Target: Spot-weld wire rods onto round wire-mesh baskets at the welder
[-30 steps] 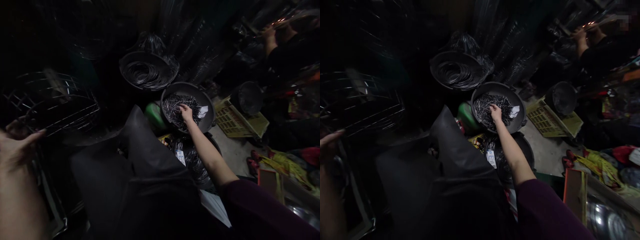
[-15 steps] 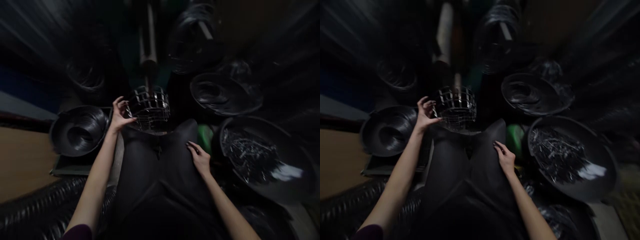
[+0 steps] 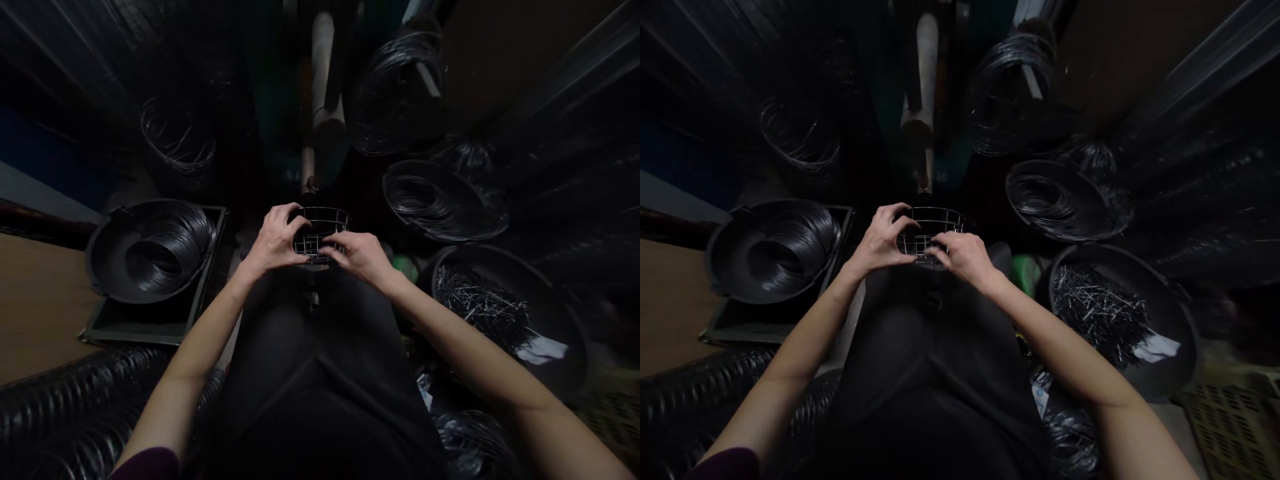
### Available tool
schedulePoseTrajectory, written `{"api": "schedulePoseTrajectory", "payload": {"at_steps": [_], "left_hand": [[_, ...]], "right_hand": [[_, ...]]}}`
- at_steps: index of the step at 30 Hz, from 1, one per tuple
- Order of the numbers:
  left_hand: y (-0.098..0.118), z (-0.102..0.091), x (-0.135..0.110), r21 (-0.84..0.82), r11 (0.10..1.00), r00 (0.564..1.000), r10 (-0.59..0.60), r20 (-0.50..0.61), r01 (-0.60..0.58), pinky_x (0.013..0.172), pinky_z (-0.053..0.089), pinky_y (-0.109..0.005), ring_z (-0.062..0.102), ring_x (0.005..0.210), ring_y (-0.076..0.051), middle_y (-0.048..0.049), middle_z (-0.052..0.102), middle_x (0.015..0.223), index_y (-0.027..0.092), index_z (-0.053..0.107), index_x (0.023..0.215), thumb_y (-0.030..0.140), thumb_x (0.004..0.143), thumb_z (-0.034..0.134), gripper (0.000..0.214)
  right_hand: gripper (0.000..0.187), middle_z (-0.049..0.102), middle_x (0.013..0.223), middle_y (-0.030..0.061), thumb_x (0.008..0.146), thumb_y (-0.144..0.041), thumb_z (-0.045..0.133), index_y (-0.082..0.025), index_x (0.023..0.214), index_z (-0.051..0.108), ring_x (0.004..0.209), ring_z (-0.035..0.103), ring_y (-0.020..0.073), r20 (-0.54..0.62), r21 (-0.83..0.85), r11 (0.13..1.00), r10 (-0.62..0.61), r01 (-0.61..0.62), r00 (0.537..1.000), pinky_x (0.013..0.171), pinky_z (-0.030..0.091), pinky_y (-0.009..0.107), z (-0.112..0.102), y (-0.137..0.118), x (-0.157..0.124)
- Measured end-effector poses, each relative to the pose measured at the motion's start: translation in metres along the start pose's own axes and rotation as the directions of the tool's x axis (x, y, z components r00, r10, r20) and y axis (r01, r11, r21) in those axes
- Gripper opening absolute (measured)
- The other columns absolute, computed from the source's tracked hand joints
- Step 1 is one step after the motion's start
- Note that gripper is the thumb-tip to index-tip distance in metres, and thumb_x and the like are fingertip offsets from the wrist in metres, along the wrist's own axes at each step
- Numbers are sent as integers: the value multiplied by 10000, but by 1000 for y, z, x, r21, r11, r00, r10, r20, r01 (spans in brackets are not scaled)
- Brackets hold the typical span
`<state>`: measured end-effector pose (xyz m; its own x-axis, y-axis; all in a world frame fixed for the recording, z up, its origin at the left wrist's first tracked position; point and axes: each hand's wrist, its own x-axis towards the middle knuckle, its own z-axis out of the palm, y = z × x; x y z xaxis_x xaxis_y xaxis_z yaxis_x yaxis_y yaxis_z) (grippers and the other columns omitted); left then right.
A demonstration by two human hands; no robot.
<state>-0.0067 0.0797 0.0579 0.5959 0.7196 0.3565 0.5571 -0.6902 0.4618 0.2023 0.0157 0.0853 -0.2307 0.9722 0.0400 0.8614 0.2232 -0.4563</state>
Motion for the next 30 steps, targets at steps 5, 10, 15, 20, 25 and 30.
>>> {"api": "schedulePoseTrajectory", "payload": {"at_steps": [5, 10, 15, 20, 25, 30], "left_hand": [[-10, -6, -2, -91, 993, 997, -78, -12, 76, 1065, 418, -493, 487, 1238, -325, -126, 507, 1318, 211, 600, 1120, 431, 577, 878, 648], [-13, -4, 8, -103, 993, 998, -58, -36, 54, 1075, 417, -478, 486, 1247, -315, -133, 510, 1313, 192, 595, 1123, 451, 588, 872, 656], [-14, -2, 20, -94, 995, 997, -47, -65, 41, 1062, 429, -485, 479, 1249, -322, -132, 503, 1327, 196, 594, 1128, 407, 586, 878, 647], [-17, -5, 26, -97, 995, 996, -42, -82, 34, 1065, 428, -491, 474, 1255, -324, -133, 505, 1318, 189, 589, 1142, 362, 591, 878, 646], [-21, -7, 33, -116, 992, 995, -58, -77, 49, 1064, 432, -495, 468, 1258, -323, -116, 508, 1314, 202, 585, 1144, 351, 593, 868, 637], [-28, -8, 43, -113, 991, 994, -75, -78, 66, 1065, 422, -481, 479, 1238, -316, -114, 517, 1301, 193, 593, 1147, 374, 575, 873, 663]], "right_hand": [[418, 643, 1286, 42, 967, -180, 457, -233, 1362, 586, 791, 716, 179, 119, -467, 855, -195, 228, 974, 541, 445, 274, 3, -8, -8], [360, 684, 1211, -12, 1004, -251, 424, -284, 1283, 648, 715, 699, 157, 62, -548, 795, -272, 260, 960, 533, 397, 264, 1, -3, 3], [355, 706, 1177, -15, 1010, -263, 403, -305, 1244, 666, 700, 681, 146, 24, -559, 792, -282, 247, 959, 532, 358, 255, -3, 2, 14], [327, 716, 1155, -25, 1001, -266, 420, -305, 1182, 689, 697, 684, 153, 25, -578, 783, -265, 230, 964, 520, 330, 270, -8, 0, 21], [331, 722, 1143, -32, 997, -248, 419, -307, 1187, 683, 710, 687, 158, 41, -583, 784, -236, 215, 971, 521, 315, 278, -13, -1, 29], [328, 733, 1112, -42, 997, -264, 440, -336, 1222, 667, 723, 679, 163, 23, -570, 799, -215, 190, 976, 522, 290, 265, -13, 1, 40]]}}
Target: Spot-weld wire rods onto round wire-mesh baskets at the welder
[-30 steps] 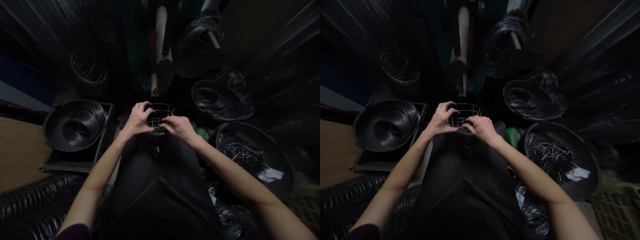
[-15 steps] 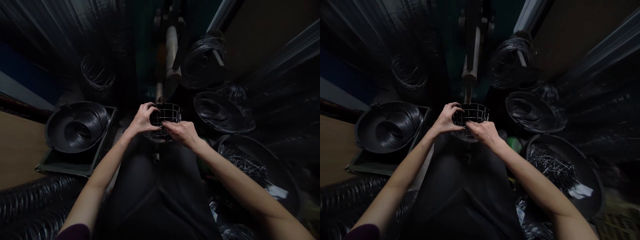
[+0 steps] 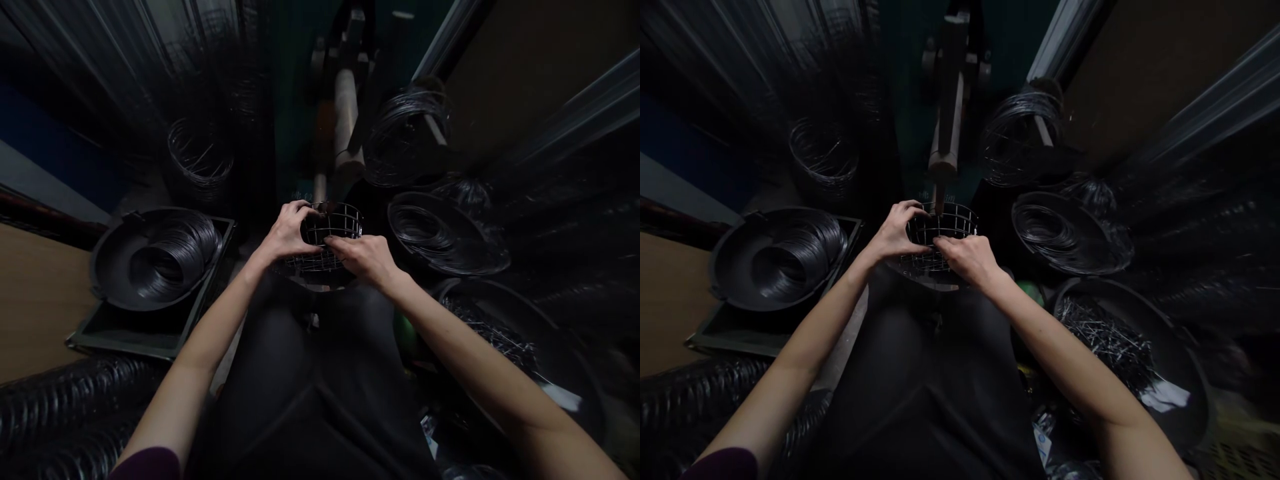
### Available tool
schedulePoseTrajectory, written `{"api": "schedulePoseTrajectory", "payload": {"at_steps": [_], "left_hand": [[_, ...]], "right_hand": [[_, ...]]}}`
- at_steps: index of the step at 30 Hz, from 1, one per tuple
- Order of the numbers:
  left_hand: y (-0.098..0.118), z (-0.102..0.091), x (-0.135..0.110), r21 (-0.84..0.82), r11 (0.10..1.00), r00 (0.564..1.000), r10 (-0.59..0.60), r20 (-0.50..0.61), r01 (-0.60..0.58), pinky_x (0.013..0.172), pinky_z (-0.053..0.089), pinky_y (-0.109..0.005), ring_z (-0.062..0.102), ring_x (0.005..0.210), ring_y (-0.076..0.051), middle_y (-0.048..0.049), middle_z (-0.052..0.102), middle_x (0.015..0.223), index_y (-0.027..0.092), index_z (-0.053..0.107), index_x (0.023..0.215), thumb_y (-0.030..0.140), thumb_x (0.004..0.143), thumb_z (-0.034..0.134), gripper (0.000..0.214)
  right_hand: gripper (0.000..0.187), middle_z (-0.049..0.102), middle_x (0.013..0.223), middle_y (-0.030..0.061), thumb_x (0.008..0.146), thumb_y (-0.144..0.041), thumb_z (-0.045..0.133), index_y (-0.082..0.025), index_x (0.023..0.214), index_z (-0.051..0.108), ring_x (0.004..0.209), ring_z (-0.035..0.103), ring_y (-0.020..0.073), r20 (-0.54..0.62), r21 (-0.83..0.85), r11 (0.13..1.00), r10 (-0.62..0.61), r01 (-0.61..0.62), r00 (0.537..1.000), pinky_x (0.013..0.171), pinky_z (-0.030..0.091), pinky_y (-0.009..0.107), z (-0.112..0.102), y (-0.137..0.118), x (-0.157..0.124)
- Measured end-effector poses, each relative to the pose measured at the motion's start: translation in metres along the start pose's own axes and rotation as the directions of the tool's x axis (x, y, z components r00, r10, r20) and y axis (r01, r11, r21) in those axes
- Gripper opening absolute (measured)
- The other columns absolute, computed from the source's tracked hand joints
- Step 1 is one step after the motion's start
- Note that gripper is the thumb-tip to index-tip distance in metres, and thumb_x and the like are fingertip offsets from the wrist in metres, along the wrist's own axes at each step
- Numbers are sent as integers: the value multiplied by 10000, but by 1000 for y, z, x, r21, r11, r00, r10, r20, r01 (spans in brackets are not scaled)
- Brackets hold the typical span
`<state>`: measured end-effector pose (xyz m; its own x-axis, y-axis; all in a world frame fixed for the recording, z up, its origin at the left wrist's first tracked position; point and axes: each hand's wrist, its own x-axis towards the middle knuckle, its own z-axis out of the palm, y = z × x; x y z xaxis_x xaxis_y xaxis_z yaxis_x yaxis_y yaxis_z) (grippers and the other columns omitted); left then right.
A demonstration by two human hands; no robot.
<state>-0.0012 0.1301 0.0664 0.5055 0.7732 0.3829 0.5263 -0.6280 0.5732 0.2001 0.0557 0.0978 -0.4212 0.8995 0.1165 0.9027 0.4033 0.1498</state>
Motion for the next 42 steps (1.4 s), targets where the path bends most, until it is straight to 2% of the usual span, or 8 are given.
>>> {"api": "schedulePoseTrajectory", "payload": {"at_steps": [6, 14, 21, 29, 33, 36, 39, 42], "left_hand": [[-4, -1, 4, -33, 999, 1000, -20, 10, 20, 1032, 435, -467, 532, 1156, -298, -90, 585, 1192, 185, 564, 1050, 455, 570, 859, 625], [-8, -9, 23, -7, 999, 999, -38, -20, 38, 972, 462, -435, 551, 1081, -286, -81, 599, 1145, 181, 557, 1030, 400, 527, 893, 643], [-16, -8, 32, -56, 996, 997, -71, -23, 70, 921, 482, -395, 579, 1015, -258, -59, 604, 1070, 185, 544, 1004, 412, 521, 888, 635], [-28, -9, 60, -132, 986, 995, -99, 9, 100, 997, 473, -451, 583, 1099, -290, -107, 608, 1145, 158, 543, 1106, 381, 529, 880, 705], [-55, -4, 32, -198, 978, 993, -87, -79, 70, 1153, 336, -500, 402, 1376, -330, -177, 402, 1458, 186, 394, 1366, 515, 518, 883, 1032], [-82, 7, -3, -296, 941, 984, -175, -20, 162, 1155, 328, -524, 352, 1425, -344, -229, 336, 1497, 182, 230, 1461, 638, 500, 848, 1230], [-99, 21, -25, -423, 872, 965, -261, 25, 247, 1101, 390, -517, 449, 1365, -325, -237, 445, 1402, 185, 165, 1467, 667, 523, 818, 1245], [-99, 28, -29, -503, 827, 950, -311, -36, 252, 1065, 428, -481, 501, 1317, -290, -217, 481, 1357, 199, 176, 1423, 589, 526, 841, 1183]], "right_hand": [[280, 744, 1072, -20, 998, -323, 490, -319, 1205, 679, 745, 664, 152, -125, 111, 991, 95, -81, 988, 542, 307, 255, 4, 1, -7], [170, 650, 934, 37, 912, -359, 630, -214, 936, 717, 707, 562, 129, -238, 287, 933, 288, -216, 927, 528, 302, 232, 19, 15, 6], [181, 624, 927, 48, 916, -358, 606, -210, 929, 709, 762, 561, 157, -231, 373, 901, 321, -221, 919, 571, 333, 245, 22, 22, 16], [204, 595, 954, 78, 915, -325, 577, -173, 978, 698, 813, 572, 184, -179, 415, 850, 426, -325, 887, 678, 426, 277, 10, 27, 39], [373, 617, 974, 102, 1002, -347, 344, -182, 983, 678, 905, 592, 217, -199, 537, 779, 489, -323, 850, 835, 465, 338, -5, 27, -5], [472, 650, 942, 95, 1015, -403, 236, -214, 919, 658, 911, 602, 236, -79, 600, 732, 456, -323, 887, 864, 474, 378, -2, 18, -64], [415, 654, 797, 66, 990, -440, 286, -238, 843, 617, 774, 632, 234, 131, 631, 685, 369, -364, 920, 750, 520, 373, 25, 7, -119], [313, 679, 788, 57, 945, -426, 387, -258, 800, 608, 750, 672, 248, 257, 688, 630, 254, -361, 932, 714, 561, 392, 61, 0, -156]]}}
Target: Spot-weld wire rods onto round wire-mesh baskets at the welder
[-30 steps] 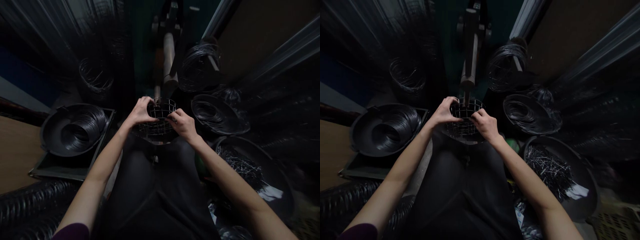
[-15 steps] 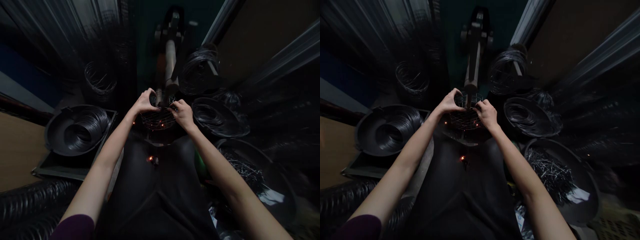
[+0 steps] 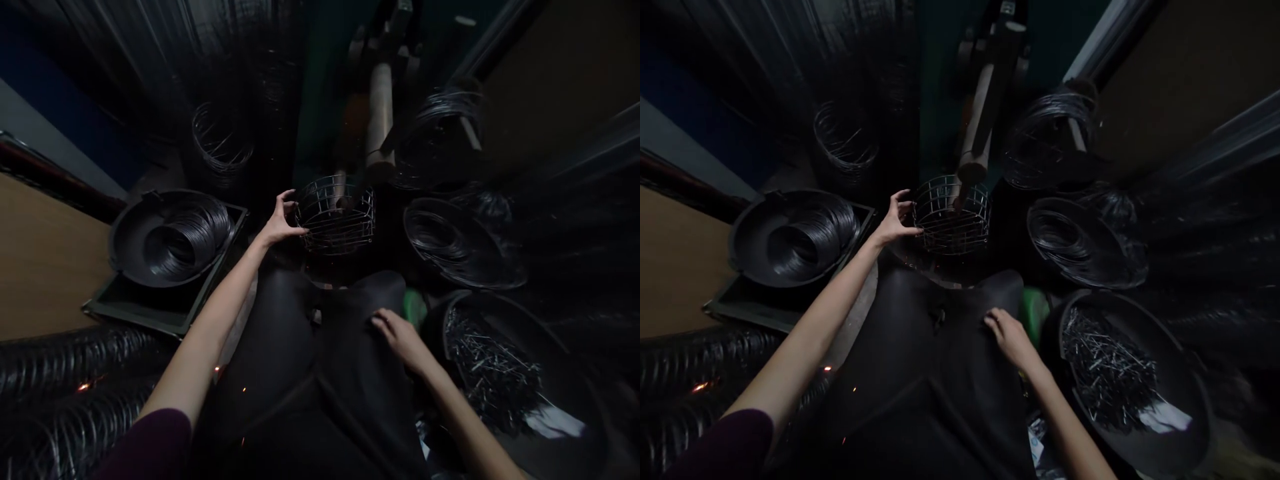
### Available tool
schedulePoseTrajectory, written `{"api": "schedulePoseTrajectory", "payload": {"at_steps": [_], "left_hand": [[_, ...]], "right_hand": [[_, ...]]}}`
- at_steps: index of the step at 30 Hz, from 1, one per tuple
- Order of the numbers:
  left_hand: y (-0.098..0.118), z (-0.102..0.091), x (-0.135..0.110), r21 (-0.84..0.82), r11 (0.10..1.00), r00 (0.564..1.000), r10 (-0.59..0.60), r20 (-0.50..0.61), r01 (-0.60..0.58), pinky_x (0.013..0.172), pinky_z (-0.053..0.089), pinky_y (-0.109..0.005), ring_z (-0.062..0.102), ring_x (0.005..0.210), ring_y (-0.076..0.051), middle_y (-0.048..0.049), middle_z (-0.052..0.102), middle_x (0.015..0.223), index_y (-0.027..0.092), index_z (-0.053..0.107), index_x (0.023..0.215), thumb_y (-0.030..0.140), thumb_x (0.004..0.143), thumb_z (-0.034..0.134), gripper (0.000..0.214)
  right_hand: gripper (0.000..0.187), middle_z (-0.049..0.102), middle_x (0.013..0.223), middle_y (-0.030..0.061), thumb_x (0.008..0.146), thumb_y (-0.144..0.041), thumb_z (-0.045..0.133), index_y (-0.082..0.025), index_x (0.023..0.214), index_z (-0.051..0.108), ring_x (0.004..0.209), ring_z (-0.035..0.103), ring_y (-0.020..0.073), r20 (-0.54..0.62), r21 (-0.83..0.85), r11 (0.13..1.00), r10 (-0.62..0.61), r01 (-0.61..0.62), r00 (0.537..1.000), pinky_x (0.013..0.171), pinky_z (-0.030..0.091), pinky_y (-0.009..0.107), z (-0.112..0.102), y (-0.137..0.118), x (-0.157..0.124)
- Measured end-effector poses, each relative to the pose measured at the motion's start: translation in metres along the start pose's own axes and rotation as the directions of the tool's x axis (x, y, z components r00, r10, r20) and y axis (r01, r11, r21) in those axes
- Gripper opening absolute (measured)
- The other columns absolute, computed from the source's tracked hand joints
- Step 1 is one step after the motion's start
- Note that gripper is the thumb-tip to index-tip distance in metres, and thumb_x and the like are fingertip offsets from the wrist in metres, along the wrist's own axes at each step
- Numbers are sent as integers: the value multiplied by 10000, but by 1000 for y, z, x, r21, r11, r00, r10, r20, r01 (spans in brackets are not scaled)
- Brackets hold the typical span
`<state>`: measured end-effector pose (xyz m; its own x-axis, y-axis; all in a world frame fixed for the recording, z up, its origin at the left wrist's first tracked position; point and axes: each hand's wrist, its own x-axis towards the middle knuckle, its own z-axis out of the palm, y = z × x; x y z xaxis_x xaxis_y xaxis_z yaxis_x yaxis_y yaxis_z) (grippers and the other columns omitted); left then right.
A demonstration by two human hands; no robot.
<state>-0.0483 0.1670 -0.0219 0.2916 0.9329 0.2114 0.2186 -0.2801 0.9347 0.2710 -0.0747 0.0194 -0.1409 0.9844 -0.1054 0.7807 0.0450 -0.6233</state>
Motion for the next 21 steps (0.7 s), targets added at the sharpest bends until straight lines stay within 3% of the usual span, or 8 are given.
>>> {"api": "schedulePoseTrajectory", "payload": {"at_steps": [3, 5, 8, 10, 12, 14, 17, 21], "left_hand": [[14, -1, -10, 66, 996, 997, 66, -46, -63, 1051, 450, -434, 520, 1286, -259, -168, 493, 1330, 218, 257, 1345, 452, 548, 853, 1023], [31, -7, -24, 173, 974, 988, 152, -33, -144, 1067, 441, -413, 533, 1257, -252, -130, 500, 1311, 224, 337, 1291, 367, 554, 850, 909], [62, -17, -46, 346, 912, 975, 220, 32, -218, 1065, 444, -396, 540, 1224, -260, -96, 515, 1279, 228, 452, 1216, 331, 570, 839, 760], [83, -19, -55, 450, 861, 971, 223, 89, -239, 1047, 454, -400, 533, 1223, -274, -95, 510, 1288, 236, 513, 1170, 337, 586, 835, 675], [100, -15, -58, 525, 804, 960, 229, 162, -280, 1042, 452, -427, 524, 1220, -293, -101, 495, 1314, 239, 561, 1131, 324, 589, 835, 614], [110, -7, -58, 564, 757, 943, 243, 227, -331, 1038, 449, -458, 520, 1205, -310, -108, 494, 1320, 237, 589, 1115, 303, 589, 834, 584], [114, 4, -55, 577, 722, 923, 269, 276, -383, 1033, 452, -475, 507, 1209, -322, -119, 495, 1317, 227, 607, 1128, 305, 600, 836, 581], [109, 11, -50, 563, 727, 919, 297, 259, -393, 1022, 465, -463, 522, 1190, -313, -140, 502, 1300, 201, 616, 1164, 330, 616, 842, 607]], "right_hand": [[241, 710, 853, 54, 916, -401, 445, -282, 871, 649, 761, 697, 258, 23, 122, 992, 13, -15, 1000, 715, 586, 418, 10, 16, -7], [231, 709, 837, 37, 899, -414, 499, -293, 1012, 661, 671, 687, 239, -4, 223, 971, 89, -86, 996, 639, 588, 395, 3, 6, -2], [389, 689, 803, 25, 850, -455, 608, -257, 1183, 643, 630, 648, 193, -48, 334, 938, 111, -89, 993, 574, 547, 321, -18, -38, 21], [398, 687, 792, 34, 819, -491, 656, -209, 1097, 699, 673, 636, 179, -5, 365, 930, 34, -29, 999, 597, 521, 290, -32, -72, 45], [383, 693, 766, 38, 810, -504, 668, -169, 982, 740, 658, 621, 163, 127, 362, 932, -25, -23, 992, 599, 498, 273, -39, -98, 72], [338, 706, 754, 34, 835, -459, 657, -155, 944, 756, 643, 621, 151, 195, 280, 960, -43, -13, 980, 602, 481, 259, -41, -114, 95], [224, 747, 872, 53, 894, -322, 622, -162, 972, 757, 776, 680, 173, 102, -79, 989, -118, 126, 988, 697, 489, 260, -36, -121, 113], [348, 685, 1222, 104, 958, -273, 536, -169, 1274, 637, 934, 702, 217, 162, -562, 769, -259, 305, 952, 661, 484, 275, -29, -121, 105]]}}
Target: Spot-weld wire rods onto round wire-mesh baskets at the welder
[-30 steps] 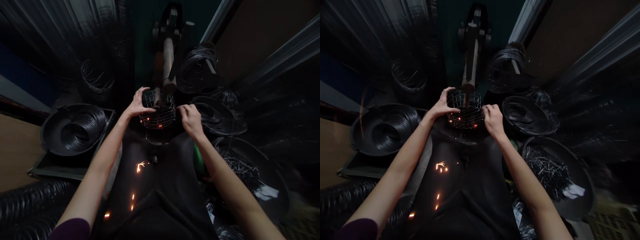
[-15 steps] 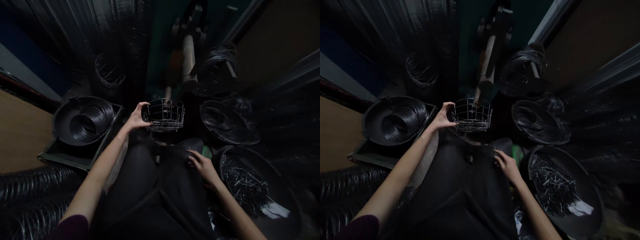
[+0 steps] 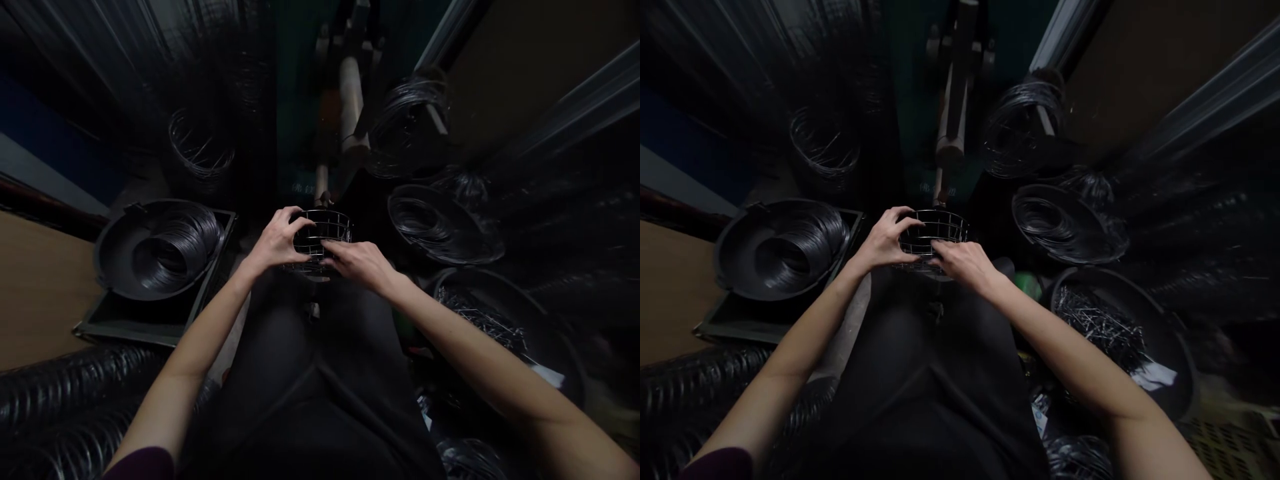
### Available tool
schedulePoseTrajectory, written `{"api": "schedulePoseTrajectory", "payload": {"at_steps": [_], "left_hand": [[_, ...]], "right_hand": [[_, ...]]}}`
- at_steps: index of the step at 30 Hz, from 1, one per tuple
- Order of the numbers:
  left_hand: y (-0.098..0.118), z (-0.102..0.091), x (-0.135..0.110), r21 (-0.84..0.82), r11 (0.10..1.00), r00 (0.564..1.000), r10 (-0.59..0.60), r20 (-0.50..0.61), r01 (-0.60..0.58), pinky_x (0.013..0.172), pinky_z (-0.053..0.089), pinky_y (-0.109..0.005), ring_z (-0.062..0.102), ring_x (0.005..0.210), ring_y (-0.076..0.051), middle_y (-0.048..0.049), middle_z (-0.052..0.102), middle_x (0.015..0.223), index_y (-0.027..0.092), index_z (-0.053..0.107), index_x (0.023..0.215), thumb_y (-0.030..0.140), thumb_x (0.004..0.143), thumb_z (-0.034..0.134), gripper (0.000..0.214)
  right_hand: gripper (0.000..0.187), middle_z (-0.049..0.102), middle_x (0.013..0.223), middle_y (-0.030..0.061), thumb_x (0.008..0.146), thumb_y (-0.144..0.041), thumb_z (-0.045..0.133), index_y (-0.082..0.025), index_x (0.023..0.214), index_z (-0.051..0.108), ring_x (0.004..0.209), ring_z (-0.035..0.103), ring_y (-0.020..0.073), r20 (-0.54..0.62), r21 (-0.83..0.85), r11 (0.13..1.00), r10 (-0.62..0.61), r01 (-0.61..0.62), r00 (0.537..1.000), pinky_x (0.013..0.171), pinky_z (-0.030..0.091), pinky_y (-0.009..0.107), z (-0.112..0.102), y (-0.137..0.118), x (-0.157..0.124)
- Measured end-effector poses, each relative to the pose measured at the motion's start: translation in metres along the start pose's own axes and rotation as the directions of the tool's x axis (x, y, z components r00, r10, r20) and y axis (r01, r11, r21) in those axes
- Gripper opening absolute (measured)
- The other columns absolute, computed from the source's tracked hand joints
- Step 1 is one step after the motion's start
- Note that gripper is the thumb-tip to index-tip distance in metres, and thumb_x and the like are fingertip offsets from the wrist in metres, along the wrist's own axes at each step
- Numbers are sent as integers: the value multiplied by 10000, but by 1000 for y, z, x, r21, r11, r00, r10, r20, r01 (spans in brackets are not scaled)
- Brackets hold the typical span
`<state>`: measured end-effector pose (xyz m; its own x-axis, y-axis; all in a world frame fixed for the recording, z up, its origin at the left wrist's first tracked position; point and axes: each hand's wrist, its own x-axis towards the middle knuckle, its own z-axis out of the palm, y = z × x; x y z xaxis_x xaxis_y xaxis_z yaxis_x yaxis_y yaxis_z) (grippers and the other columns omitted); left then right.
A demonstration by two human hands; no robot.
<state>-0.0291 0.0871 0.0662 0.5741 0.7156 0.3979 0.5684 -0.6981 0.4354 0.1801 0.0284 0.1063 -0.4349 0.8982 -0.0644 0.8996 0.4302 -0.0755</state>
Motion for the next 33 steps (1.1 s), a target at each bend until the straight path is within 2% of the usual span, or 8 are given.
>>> {"api": "schedulePoseTrajectory", "payload": {"at_steps": [3, 7, 20, 28, 33], "left_hand": [[-1, 5, 5, -25, 1000, 1000, -7, -19, 7, 1009, 477, -463, 536, 1169, -305, -133, 506, 1296, 204, 617, 1170, 332, 611, 850, 619], [0, 11, 15, -61, 998, 999, -35, -23, 33, 1011, 481, -473, 535, 1180, -301, -112, 504, 1293, 226, 608, 1160, 339, 600, 863, 626], [-13, 11, 32, -86, 995, 998, -44, -40, 41, 1046, 461, -478, 503, 1214, -309, -121, 478, 1300, 207, 605, 1191, 290, 597, 848, 647], [-13, 10, 39, -113, 993, 999, -31, -23, 28, 1050, 457, -465, 508, 1207, -299, -115, 479, 1293, 209, 607, 1182, 284, 596, 843, 636], [-18, 10, 45, -112, 993, 999, -31, -16, 29, 1057, 451, -447, 507, 1216, -296, -111, 485, 1286, 203, 600, 1198, 295, 594, 847, 660]], "right_hand": [[435, 618, 1333, 82, 982, -190, 426, -179, 1406, 523, 881, 710, 205, 44, -190, 979, -63, 70, 997, 558, 428, 280, 1, 1, -9], [420, 637, 1305, 78, 1001, -202, 363, -202, 1373, 559, 780, 702, 178, -11, -271, 961, -66, 61, 998, 520, 359, 272, 0, 9, -9], [377, 684, 1236, 49, 978, -184, 374, -238, 1242, 637, 781, 696, 175, -75, -260, 965, -49, 28, 996, 521, 317, 277, -3, 19, 11], [396, 697, 1210, 33, 985, -193, 342, -240, 1249, 634, 761, 688, 192, -18, -277, 961, -27, 21, 999, 508, 293, 296, -14, 15, 11], [388, 700, 1202, 35, 994, -203, 345, -244, 1249, 634, 785, 688, 187, -26, -269, 963, -17, 10, 1000, 513, 288, 284, -17, 18, 15]]}}
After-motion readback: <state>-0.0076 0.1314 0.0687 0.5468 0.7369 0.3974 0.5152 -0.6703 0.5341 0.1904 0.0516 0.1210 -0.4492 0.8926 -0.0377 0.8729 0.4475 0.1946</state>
